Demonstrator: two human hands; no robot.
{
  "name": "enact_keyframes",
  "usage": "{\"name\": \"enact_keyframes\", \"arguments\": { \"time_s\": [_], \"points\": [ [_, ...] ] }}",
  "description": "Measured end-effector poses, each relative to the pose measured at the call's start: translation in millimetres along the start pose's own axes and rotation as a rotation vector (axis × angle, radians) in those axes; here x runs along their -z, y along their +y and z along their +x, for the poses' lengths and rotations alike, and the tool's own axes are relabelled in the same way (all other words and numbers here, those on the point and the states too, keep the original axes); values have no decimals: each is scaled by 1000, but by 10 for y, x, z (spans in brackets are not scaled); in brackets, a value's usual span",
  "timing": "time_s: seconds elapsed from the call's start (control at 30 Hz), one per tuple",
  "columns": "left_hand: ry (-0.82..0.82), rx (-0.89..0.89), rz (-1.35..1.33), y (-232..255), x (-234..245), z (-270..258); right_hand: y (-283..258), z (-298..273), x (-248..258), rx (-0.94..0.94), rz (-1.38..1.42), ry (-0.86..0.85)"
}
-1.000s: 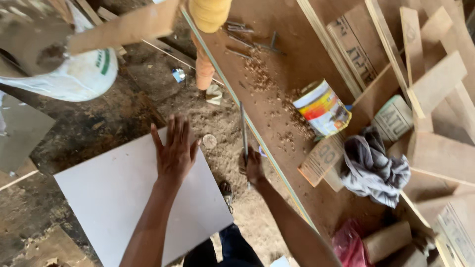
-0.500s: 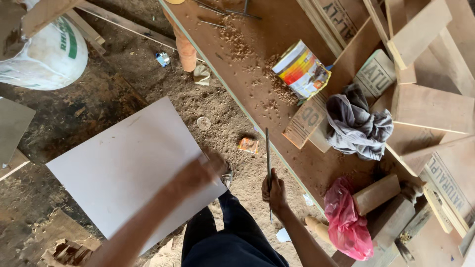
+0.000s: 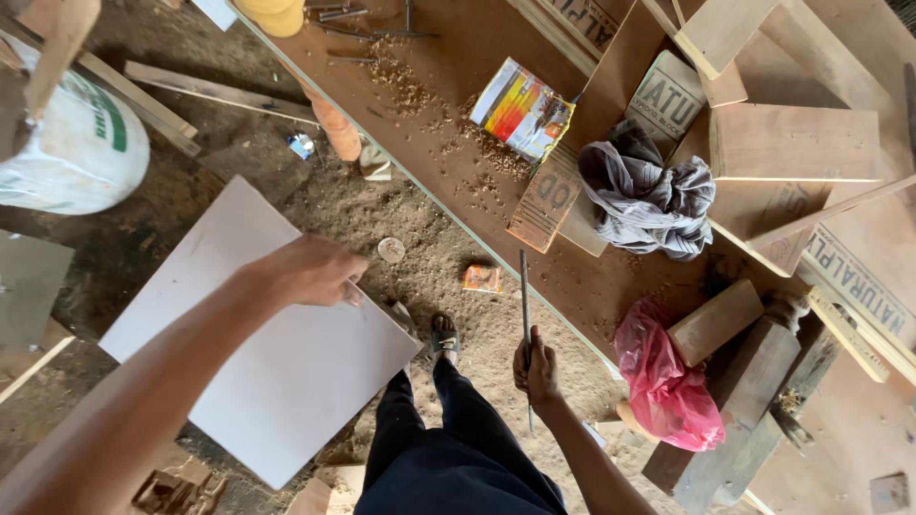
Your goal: The person sands the edges of a white square board using a small handheld sanding block, moving it back and forth along the sides.
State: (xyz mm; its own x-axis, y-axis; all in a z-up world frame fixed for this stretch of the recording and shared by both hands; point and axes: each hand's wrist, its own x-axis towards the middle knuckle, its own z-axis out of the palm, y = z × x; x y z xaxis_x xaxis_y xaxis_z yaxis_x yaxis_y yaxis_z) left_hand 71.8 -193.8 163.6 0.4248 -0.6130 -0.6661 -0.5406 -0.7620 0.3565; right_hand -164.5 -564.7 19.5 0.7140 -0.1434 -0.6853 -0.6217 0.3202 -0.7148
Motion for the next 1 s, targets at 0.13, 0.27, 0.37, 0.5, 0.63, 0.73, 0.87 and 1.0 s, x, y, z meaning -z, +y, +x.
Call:
{"name": "enact_keyframes", "arguments": {
  "time_s": [0.13, 0.27, 0.37, 0.5, 0.63, 0.73, 0.87, 1.0],
  "points": [
    [131, 177, -136, -90, 223, -429, 32, 82, 27, -33, -24, -33],
    [582, 384, -350, -437, 71, -739, 9, 148, 8, 11, -207, -158],
    [784, 615, -433, -714, -364, -741, -70, 210, -113, -190, -219, -130],
    [764, 865, -591, -842, -1186, -595, -259, 174, -209, -280, -148, -296],
    [934, 838, -410, -830, -1667, -446, -528, 155, -429, -235, -492, -301],
    [928, 831, -311, -770, -1802, -323, -770, 52, -731, -155, -734, -352],
    [934, 694, -211, -760, -1740, -243, -1012, 59, -1233, -103, -814, -451],
    [1108, 612, 55, -743, -1585, -11, -907, 392, -1642, 371, -1028, -381]
  ]
}}
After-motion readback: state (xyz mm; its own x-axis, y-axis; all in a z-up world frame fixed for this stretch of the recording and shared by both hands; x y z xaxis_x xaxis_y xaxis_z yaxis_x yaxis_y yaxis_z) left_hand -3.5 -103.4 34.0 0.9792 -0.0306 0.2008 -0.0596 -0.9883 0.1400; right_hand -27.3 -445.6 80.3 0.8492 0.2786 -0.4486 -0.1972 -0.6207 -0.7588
